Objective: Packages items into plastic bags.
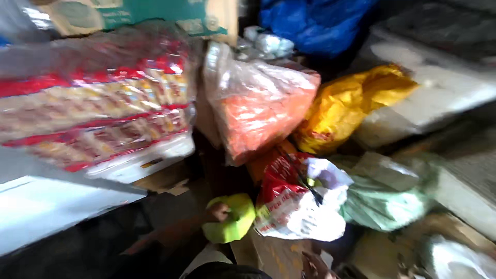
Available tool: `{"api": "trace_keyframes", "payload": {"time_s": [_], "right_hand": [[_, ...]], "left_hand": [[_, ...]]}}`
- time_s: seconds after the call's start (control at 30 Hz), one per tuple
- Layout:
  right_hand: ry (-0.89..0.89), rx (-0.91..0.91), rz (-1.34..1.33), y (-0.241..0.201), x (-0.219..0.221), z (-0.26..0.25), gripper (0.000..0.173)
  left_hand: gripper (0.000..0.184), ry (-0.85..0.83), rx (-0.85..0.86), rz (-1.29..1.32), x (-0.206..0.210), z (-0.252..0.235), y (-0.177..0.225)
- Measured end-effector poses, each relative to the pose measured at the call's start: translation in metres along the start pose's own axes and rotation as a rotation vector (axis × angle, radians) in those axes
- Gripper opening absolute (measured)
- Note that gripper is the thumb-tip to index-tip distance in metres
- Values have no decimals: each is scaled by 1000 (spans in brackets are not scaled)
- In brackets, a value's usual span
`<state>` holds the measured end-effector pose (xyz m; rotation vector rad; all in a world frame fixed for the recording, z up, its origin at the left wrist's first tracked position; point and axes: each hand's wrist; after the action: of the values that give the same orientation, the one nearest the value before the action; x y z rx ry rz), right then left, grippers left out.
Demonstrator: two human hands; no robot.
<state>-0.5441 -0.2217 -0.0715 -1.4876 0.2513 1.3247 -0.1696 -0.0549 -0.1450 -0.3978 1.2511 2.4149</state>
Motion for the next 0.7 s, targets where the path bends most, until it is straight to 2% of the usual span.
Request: {"api": "trace_keyframes", "payload": {"time_s": [0.07,0.17,0.23,0.3,0.4,0.5,0.6,0.7], "right_hand": [[65,28,-18,6,-8,3,22],[119,114,-81,18,-16,8,20],[31,203,-237,16,-24,9,26],[-39,125,-477,4,-30,6,36],[-92,-245,-729,-51,-50,-13,66],[43,-517,-692,-120,-80,-37,91],[316,-503,-603,-148,-102,-64,106],[420,-284,-597,-134,-117,-95,103]], "left_hand": [[34,131,-11,194,-27,20,17],[11,384,-82,580,-48,57,82],[12,502,-44,630,-63,78,126],[14,579,41,643,-77,94,173],[17,605,187,662,-98,108,235],[15,574,460,648,-114,94,282],[16,550,618,649,-119,64,331],[15,480,636,655,-123,13,365]]}}
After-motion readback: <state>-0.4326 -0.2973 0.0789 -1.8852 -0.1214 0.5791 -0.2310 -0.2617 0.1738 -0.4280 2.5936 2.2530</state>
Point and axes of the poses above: each hand's wrist, its own z-axis away from the middle knuckle, its own x-axis out of the palm, y = z × x, and after that the axes turned 6 degrees about z, right-handed
